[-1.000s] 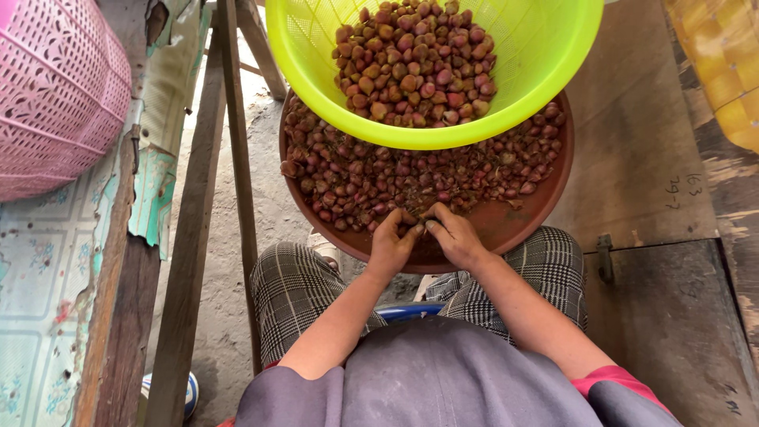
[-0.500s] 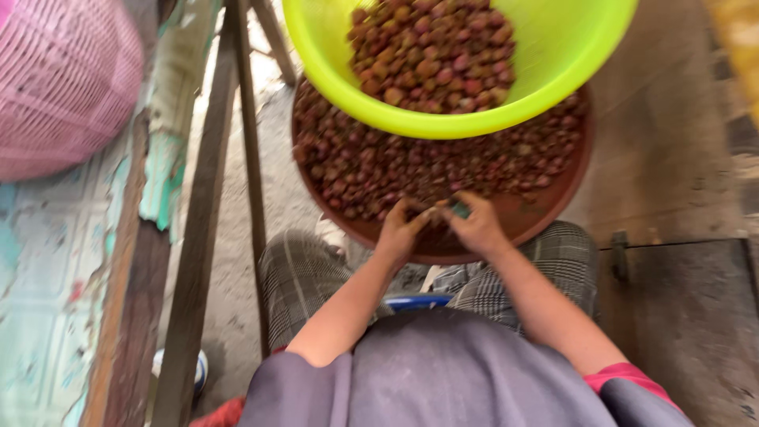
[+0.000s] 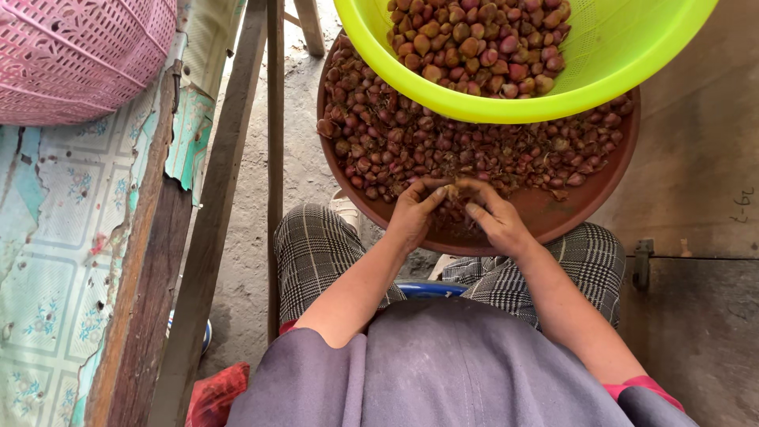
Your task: The person sits on a low stool and peels the outer skin off shallots one at a time, using a small knife in one hand to trim and loosen the skins while pulling them off by hand. Peeled shallots are dropped into a yellow colander basket, and peels are discarded into a pink basket beside the work tray.
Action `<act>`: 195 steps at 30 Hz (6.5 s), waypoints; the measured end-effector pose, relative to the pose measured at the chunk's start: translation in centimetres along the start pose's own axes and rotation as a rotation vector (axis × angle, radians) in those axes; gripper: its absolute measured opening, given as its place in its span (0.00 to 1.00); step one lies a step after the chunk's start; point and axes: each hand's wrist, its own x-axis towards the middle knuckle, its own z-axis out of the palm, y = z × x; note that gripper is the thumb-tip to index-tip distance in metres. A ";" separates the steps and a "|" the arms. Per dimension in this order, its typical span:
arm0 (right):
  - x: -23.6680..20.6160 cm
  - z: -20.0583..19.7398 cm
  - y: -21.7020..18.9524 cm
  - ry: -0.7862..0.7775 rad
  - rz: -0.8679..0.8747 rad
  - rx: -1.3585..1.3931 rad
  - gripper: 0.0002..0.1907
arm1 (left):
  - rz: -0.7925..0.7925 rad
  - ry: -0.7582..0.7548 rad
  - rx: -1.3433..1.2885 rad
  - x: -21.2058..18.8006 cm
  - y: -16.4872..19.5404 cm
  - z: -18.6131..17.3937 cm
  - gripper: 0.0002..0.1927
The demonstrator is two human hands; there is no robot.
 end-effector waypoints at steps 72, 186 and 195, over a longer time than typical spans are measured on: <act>0.6 1.4 0.1 0.116 0.148 0.133 0.22 | 0.003 -0.037 -0.023 0.9 1.0 -1.0 0.16; 1.8 -1.2 1.8 0.397 0.356 -0.360 0.19 | 0.682 0.157 1.281 4.1 4.7 -1.5 0.12; 2.3 -0.6 3.2 0.433 0.456 -0.266 0.19 | 0.479 -0.030 1.965 7.5 1.7 0.2 0.16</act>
